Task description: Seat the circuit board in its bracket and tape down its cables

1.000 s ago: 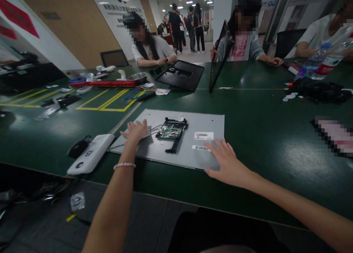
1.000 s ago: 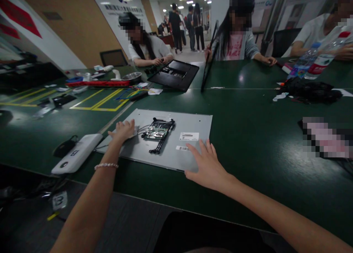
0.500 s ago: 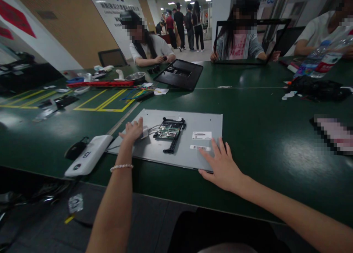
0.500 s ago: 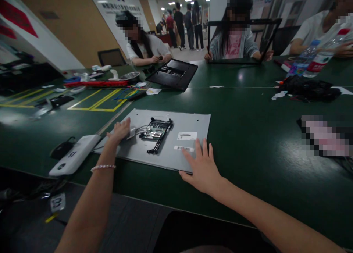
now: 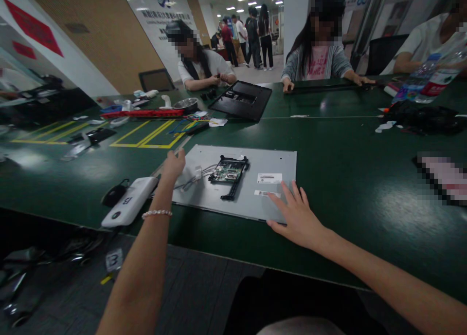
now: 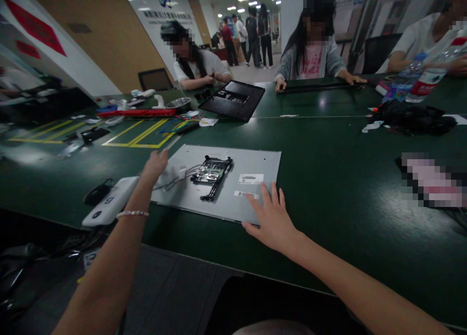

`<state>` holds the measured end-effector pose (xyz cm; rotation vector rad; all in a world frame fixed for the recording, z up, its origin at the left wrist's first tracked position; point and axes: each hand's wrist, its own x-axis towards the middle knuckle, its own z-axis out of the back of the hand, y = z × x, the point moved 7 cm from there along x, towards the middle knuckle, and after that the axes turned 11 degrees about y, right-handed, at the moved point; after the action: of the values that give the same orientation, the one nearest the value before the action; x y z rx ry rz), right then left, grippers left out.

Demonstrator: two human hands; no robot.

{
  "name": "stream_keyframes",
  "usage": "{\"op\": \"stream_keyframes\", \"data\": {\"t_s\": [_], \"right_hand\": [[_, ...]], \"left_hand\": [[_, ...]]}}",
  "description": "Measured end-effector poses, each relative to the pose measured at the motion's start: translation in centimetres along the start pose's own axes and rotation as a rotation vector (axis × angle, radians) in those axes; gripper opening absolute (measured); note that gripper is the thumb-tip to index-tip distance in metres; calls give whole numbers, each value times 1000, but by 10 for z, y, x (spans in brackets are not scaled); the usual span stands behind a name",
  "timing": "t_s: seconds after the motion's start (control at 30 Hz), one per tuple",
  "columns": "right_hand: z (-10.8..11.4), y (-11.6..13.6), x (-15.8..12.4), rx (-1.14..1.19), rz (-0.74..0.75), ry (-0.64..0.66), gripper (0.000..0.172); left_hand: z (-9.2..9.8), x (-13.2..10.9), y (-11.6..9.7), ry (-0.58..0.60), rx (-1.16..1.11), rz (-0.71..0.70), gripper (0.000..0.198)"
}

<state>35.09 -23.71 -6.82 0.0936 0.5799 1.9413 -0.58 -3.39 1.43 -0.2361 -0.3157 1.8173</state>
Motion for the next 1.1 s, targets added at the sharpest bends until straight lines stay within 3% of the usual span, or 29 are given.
{"op": "stream_keyframes", "data": {"t_s": [0.07, 0.13, 0.2, 0.3, 0.4, 0.53, 0.83, 1.1], "right_hand": [[0, 0, 0, -10, -6, -3, 73], [-1, 0, 0, -20, -8, -7, 72], [-2, 0, 0, -27, -3, -14, 71], [-2, 0, 0, -35, 5, -36, 71], [-2, 0, 0, -48, -2, -48, 71], [-2, 1, 0, -34, 8, -29, 71], [0, 1, 0, -25, 5, 21, 73], [2, 4, -1, -48, 5, 7, 71]], "left_hand": [[3, -15, -12, -48, 24, -1, 56], [-6, -41, -38, -53, 63, -139, 49], [-30, -77, -75, 20, 122, -426, 46], [-72, -126, -109, 122, 194, -630, 50], [-99, -143, -118, 112, 330, -609, 53], [-106, -121, -111, 96, 417, -517, 44], [-93, -26, -102, 76, 405, -320, 34], [-101, -25, -97, -18, 387, -315, 33]]}}
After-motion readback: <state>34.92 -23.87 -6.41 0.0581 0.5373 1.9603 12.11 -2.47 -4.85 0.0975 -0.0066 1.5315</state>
